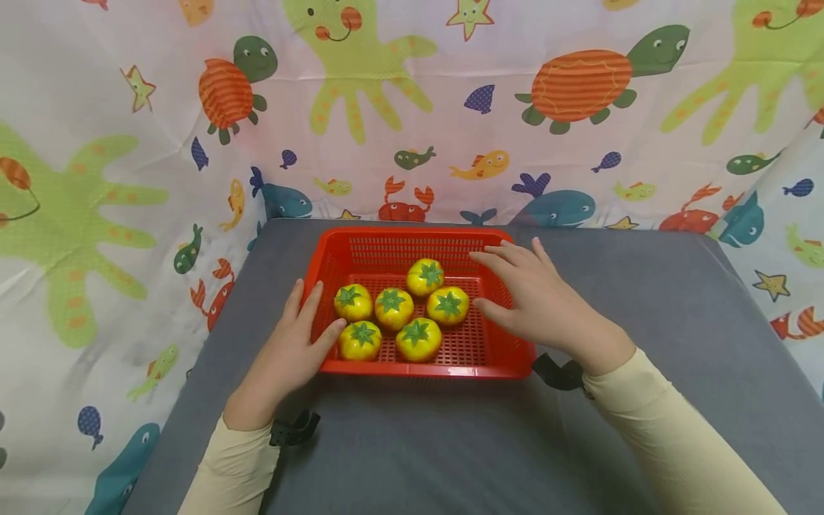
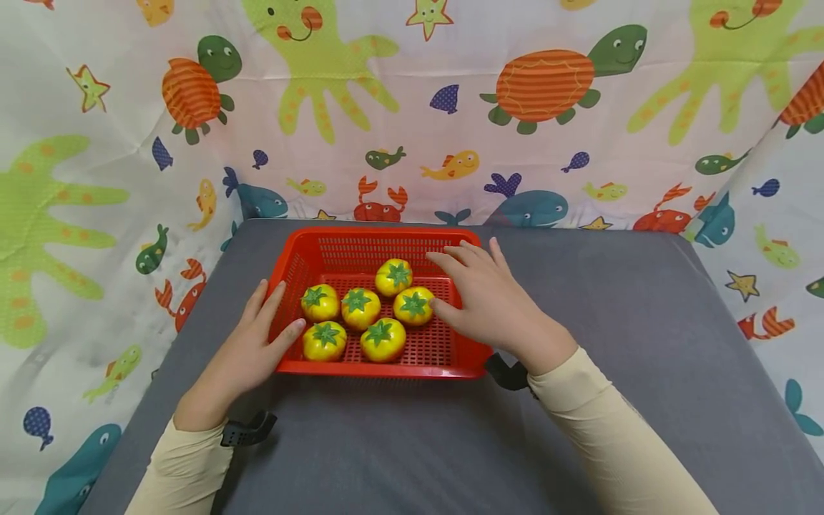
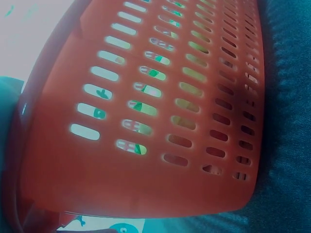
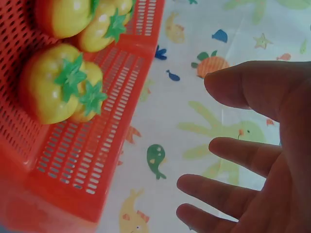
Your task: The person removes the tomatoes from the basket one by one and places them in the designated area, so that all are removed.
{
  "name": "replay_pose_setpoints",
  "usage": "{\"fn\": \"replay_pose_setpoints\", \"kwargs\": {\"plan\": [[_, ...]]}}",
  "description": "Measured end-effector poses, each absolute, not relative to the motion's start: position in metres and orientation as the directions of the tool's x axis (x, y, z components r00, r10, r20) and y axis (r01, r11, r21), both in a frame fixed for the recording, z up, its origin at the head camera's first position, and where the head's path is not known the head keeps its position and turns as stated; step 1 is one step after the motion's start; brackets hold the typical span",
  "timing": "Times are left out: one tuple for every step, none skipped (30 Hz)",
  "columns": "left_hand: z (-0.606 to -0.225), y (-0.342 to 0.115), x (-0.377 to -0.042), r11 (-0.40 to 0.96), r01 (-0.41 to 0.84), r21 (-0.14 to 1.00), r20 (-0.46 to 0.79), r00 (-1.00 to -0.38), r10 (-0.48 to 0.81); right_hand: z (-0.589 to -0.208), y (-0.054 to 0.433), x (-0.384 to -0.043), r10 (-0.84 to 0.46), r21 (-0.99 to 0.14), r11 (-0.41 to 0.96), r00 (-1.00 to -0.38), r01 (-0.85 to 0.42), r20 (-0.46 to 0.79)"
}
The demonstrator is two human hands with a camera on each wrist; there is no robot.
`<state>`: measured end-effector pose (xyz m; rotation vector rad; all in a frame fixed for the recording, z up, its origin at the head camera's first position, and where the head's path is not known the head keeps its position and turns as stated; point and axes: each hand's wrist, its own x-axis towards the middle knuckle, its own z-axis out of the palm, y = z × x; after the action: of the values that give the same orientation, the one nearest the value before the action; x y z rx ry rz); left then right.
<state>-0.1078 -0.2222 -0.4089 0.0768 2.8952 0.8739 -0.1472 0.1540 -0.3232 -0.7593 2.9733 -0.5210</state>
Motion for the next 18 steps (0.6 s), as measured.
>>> {"fn": "replay_pose_setpoints", "kwargs": {"plan": [[-0.409,-0.222,-0.108,0.832,0.016,0.554,-0.097,-0.992,0.084,-0.323,0.152,-0.149,-0.479,-0.337,0.818,-0.876,-0.466,0.048],[-0.409,-0.222,-0.108,0.831,0.013,0.556,-0.1,-0.992,0.082,-0.322,0.15,-0.151,-0.487,-0.342,0.813,-0.872,-0.471,0.045],[-0.409,-0.222,-0.108,0.831,0.01,0.556,-0.102,-0.991,0.081,-0.322,0.148,-0.153,-0.492,-0.339,0.812,-0.87,-0.476,0.043],[-0.41,-0.222,-0.108,0.83,0.009,0.558,-0.103,-0.991,0.08,-0.322,0.146,-0.155,-0.494,-0.334,0.813,-0.868,-0.478,0.039],[-0.41,-0.222,-0.108,0.828,0.008,0.561,-0.105,-0.991,0.08,-0.322,0.144,-0.157,-0.498,-0.33,0.813,-0.867,-0.479,0.032],[-0.41,-0.222,-0.108,0.827,0.008,0.562,-0.104,-0.991,0.08,-0.322,0.143,-0.159,-0.5,-0.332,0.813,-0.866,-0.478,0.021],[-0.41,-0.221,-0.108,0.825,0.008,0.565,-0.104,-0.991,0.081,-0.322,0.141,-0.161,-0.5,-0.336,0.814,-0.866,-0.474,0.009],[-0.41,-0.221,-0.108,0.825,0.011,0.565,-0.1,-0.992,0.082,-0.322,0.14,-0.163,-0.501,-0.339,0.815,-0.865,-0.471,-0.002],[-0.41,-0.221,-0.109,0.824,0.015,0.566,-0.095,-0.992,0.084,-0.323,0.138,-0.165,-0.499,-0.345,0.816,-0.866,-0.464,-0.015],[-0.41,-0.221,-0.109,0.824,0.02,0.566,-0.089,-0.992,0.085,-0.323,0.136,-0.167,-0.498,-0.355,0.816,-0.867,-0.456,-0.032],[-0.41,-0.221,-0.11,0.824,0.022,0.567,-0.087,-0.992,0.087,-0.323,0.135,-0.169,-0.496,-0.368,0.816,-0.867,-0.446,-0.048],[-0.411,-0.221,-0.11,0.823,0.023,0.567,-0.085,-0.993,0.086,-0.323,0.133,-0.171,-0.492,-0.38,0.816,-0.868,-0.435,-0.064],[-0.411,-0.221,-0.11,0.823,0.024,0.568,-0.083,-0.993,0.086,-0.324,0.131,-0.172,-0.489,-0.389,0.818,-0.868,-0.424,-0.081],[-0.411,-0.221,-0.111,0.823,0.024,0.567,-0.082,-0.993,0.085,-0.325,0.13,-0.174,-0.485,-0.395,0.821,-0.869,-0.413,-0.099],[-0.412,-0.221,-0.111,0.823,0.022,0.567,-0.083,-0.993,0.084,-0.326,0.128,-0.176,-0.48,-0.399,0.825,-0.869,-0.4,-0.12],[-0.412,-0.222,-0.111,0.824,0.022,0.567,-0.084,-0.993,0.084,-0.327,0.126,-0.178,-0.476,-0.403,0.828,-0.868,-0.389,-0.14],[-0.413,-0.222,-0.111,0.823,0.02,0.567,-0.086,-0.993,0.083,-0.328,0.125,-0.18,-0.473,-0.405,0.832,-0.866,-0.38,-0.16],[-0.413,-0.222,-0.111,0.823,0.02,0.567,-0.085,-0.993,0.082,-0.33,0.124,-0.182,-0.472,-0.404,0.835,-0.863,-0.373,-0.179]]}}
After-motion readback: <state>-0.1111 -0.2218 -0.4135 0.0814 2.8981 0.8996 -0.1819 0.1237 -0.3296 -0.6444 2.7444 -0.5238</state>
